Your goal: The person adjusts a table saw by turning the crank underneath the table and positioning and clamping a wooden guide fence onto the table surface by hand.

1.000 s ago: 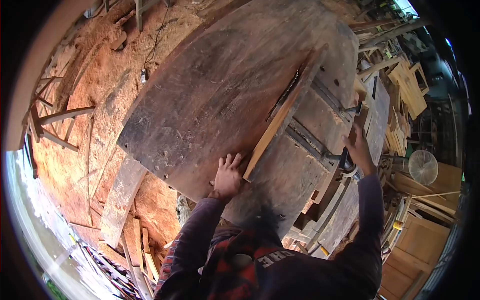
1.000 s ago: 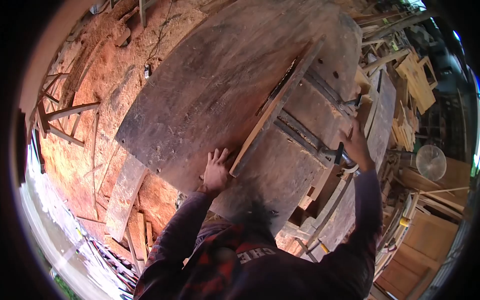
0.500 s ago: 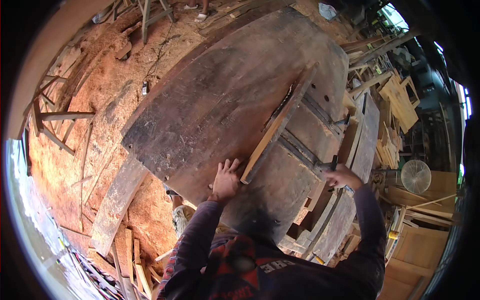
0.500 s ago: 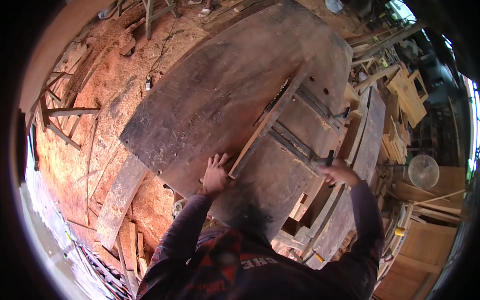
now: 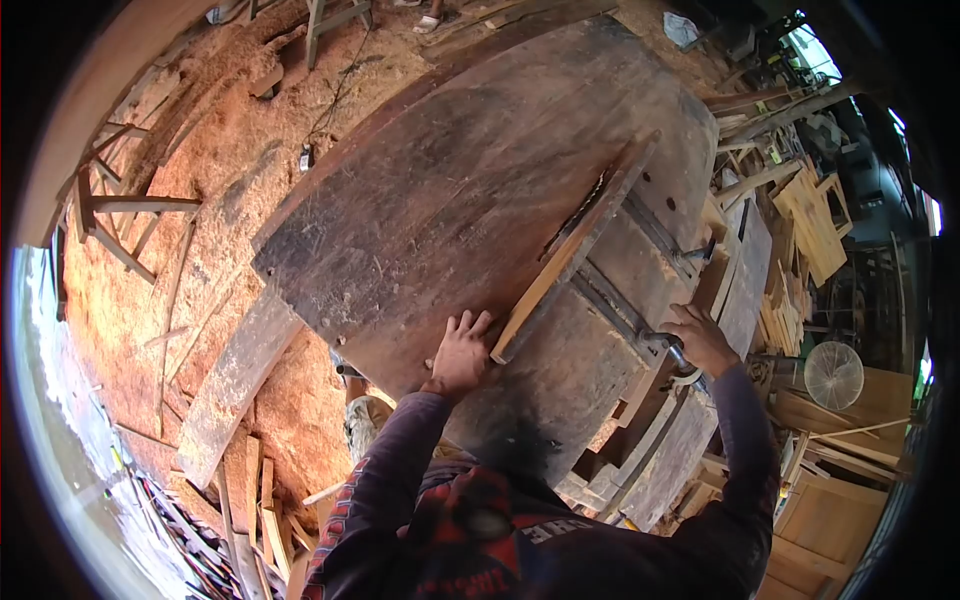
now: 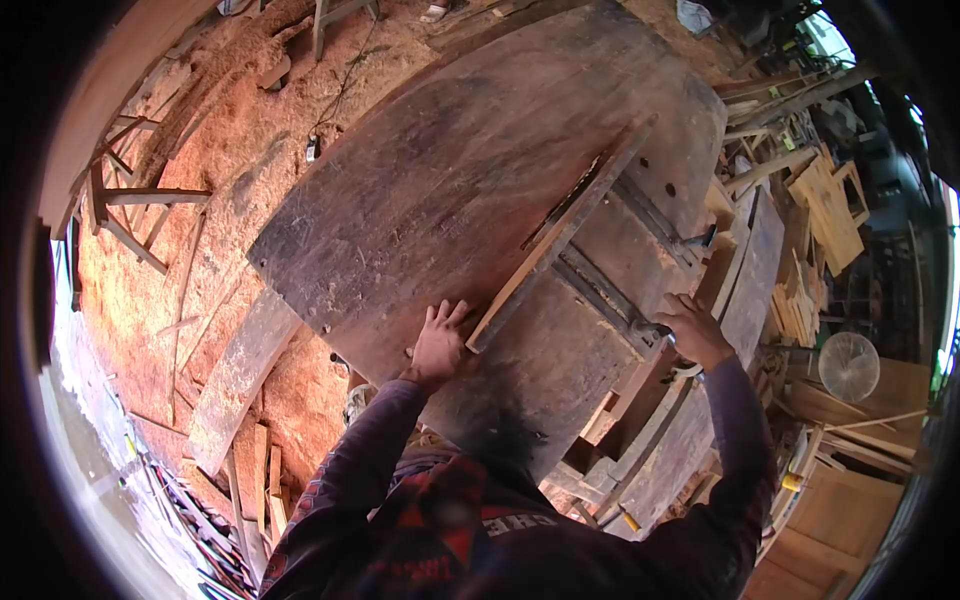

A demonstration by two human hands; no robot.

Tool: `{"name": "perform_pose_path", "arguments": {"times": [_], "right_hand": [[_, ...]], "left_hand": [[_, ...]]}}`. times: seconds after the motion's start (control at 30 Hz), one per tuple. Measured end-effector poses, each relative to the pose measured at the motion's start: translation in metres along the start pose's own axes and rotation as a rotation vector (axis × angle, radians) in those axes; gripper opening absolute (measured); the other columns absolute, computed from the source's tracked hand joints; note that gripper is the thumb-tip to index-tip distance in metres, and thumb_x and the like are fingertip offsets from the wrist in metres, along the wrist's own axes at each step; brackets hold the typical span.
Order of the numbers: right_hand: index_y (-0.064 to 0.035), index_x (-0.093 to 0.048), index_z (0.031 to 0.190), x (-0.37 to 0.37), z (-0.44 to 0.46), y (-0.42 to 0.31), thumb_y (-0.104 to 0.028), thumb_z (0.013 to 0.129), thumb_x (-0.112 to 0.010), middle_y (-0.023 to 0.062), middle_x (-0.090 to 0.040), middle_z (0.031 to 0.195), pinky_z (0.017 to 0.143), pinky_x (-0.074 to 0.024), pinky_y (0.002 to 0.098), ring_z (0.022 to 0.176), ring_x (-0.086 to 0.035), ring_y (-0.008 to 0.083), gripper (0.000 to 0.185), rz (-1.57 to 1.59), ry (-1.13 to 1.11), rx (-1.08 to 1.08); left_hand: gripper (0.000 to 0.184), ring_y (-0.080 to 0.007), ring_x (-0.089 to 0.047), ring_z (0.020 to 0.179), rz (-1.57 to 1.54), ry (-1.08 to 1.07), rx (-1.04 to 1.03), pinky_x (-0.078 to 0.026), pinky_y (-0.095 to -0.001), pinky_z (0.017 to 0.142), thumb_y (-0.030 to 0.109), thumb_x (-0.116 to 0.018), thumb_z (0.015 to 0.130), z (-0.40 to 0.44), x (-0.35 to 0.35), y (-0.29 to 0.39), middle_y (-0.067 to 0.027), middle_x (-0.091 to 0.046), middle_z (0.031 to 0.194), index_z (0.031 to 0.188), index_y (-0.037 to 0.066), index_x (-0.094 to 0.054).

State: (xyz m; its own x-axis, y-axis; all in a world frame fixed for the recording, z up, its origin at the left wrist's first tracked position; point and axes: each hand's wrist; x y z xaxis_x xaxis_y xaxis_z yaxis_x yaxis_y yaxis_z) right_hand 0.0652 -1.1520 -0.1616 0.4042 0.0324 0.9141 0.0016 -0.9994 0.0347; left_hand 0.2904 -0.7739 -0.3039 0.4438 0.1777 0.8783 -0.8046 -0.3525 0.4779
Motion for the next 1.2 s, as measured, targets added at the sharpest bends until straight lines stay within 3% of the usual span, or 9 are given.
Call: {"name": "perform_pose_path", "arguments": {"times": [0.13, 0.2, 0.33, 0.43, 0.67, 0.73, 0.83, 1.0, 1.2], "right_hand": [[-0.0049, -0.057, 0.128, 0.011, 0.031, -0.059, 0.002, 0.078, -0.064, 0.0212, -0.051, 0.134, 0.105, -0.0392, 0.0411, 0.127, -0.046, 0.0392, 0.050, 0.000, 0.022, -0.211], [-0.0013, -0.052, 0.132, -0.006, 0.075, -0.102, -0.004, 0.085, -0.064, 0.0222, -0.048, 0.141, 0.113, -0.0312, 0.0415, 0.136, -0.040, 0.0355, 0.048, 0.907, 0.716, -0.413], [0.0069, -0.040, 0.138, -0.089, 0.192, -0.149, -0.049, 0.101, -0.039, 0.0255, -0.049, 0.139, 0.113, -0.0321, 0.0440, 0.133, -0.044, 0.0348, 0.067, 1.466, 1.675, -0.717], [0.0016, -0.045, 0.138, -0.209, 0.264, -0.140, -0.048, 0.101, -0.027, 0.0185, -0.047, 0.142, 0.114, -0.0294, 0.0434, 0.131, -0.044, 0.0295, 0.065, 1.946, 1.720, -0.637], [0.0062, -0.049, 0.124, -0.118, 0.212, -0.177, -0.063, 0.098, -0.025, 0.0218, -0.054, 0.126, 0.103, -0.0419, 0.0475, 0.111, -0.054, 0.0326, 0.078, 1.722, 1.822, -0.950], [0.0057, -0.050, 0.123, -0.120, 0.230, -0.194, -0.053, 0.099, -0.032, 0.0209, -0.054, 0.125, 0.099, -0.0454, 0.0465, 0.112, -0.054, 0.0324, 0.066, 1.391, 1.801, -0.749], [0.0037, -0.051, 0.127, -0.072, 0.235, -0.209, -0.054, 0.099, -0.034, 0.0220, -0.052, 0.129, 0.103, -0.0432, 0.0473, 0.118, -0.052, 0.0311, 0.066, 2.155, 1.552, -0.345], [0.0019, -0.052, 0.128, -0.185, 0.234, -0.185, -0.045, 0.098, -0.038, 0.0183, -0.054, 0.131, 0.110, -0.0343, 0.0462, 0.121, -0.050, 0.0299, 0.058, 2.054, 1.968, -0.555], [-0.0042, -0.050, 0.126, -0.130, 0.219, -0.193, -0.053, 0.093, -0.041, 0.0139, -0.052, 0.128, 0.103, -0.0408, 0.0467, 0.120, -0.049, 0.0290, 0.059, 1.887, 1.757, -0.683]], "left_hand": [[0.077, -0.0292, -0.045, 0.114, -0.024, -0.018, 0.010, -0.037, -0.0403, 0.095, 0.039, -0.074, 0.071, 0.000, 0.002, -0.001, -0.0103, -0.051, 0.127, 0.138, 0.008, -0.054], [0.076, -0.0293, -0.045, 0.114, -0.041, -0.004, 0.003, -0.037, -0.0402, 0.095, 0.039, -0.074, 0.070, 0.002, 0.001, -0.001, -0.0102, -0.051, 0.127, 0.138, 0.008, -0.054], [0.077, -0.0295, -0.046, 0.113, -0.052, 0.003, 0.002, -0.037, -0.0406, 0.095, 0.037, -0.075, 0.069, 0.001, -0.001, -0.001, -0.0102, -0.051, 0.127, 0.138, 0.009, -0.054], [0.079, -0.0298, -0.046, 0.114, -0.051, -0.009, 0.011, -0.037, -0.0408, 0.095, 0.037, -0.076, 0.068, 0.003, 0.000, 0.001, -0.0102, -0.051, 0.128, 0.139, 0.010, -0.053], [0.080, -0.0293, -0.045, 0.116, -0.075, -0.013, 0.018, -0.036, -0.0411, 0.097, 0.039, -0.075, 0.068, 0.003, 0.000, 0.000, -0.0094, -0.050, 0.130, 0.139, 0.010, -0.052], [0.080, -0.0291, -0.044, 0.117, -0.066, -0.016, 0.021, -0.036, -0.0413, 0.097, 0.040, -0.075, 0.068, 0.005, -0.005, -0.002, -0.0091, -0.050, 0.130, 0.139, 0.010, -0.052], [0.079, -0.0290, -0.043, 0.118, -0.059, -0.046, 0.034, -0.036, -0.0418, 0.098, 0.040, -0.074, 0.069, 0.005, 0.006, -0.002, -0.0088, -0.049, 0.130, 0.139, 0.010, -0.052], [0.083, -0.0296, -0.044, 0.117, -0.034, -0.033, 0.012, -0.036, -0.0423, 0.098, 0.038, -0.073, 0.069, 0.004, -0.006, -0.002, -0.0094, -0.049, 0.130, 0.144, 0.012, -0.047], [0.083, -0.0292, -0.045, 0.116, -0.069, 0.002, 0.006, -0.037, -0.0421, 0.097, 0.036, -0.073, 0.069, 0.003, -0.003, -0.001, -0.0094, -0.051, 0.128, 0.143, 0.012, -0.047]]}}
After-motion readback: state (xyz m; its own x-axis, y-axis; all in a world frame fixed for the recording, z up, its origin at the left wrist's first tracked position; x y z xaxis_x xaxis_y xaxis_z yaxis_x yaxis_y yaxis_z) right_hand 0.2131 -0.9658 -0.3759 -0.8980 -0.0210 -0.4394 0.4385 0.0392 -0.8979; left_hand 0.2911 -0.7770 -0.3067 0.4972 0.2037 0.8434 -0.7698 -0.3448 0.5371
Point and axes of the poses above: each hand's wrist, its own z-axis towards the middle knuckle, its own x-axis out of the back of the hand, y = z × x
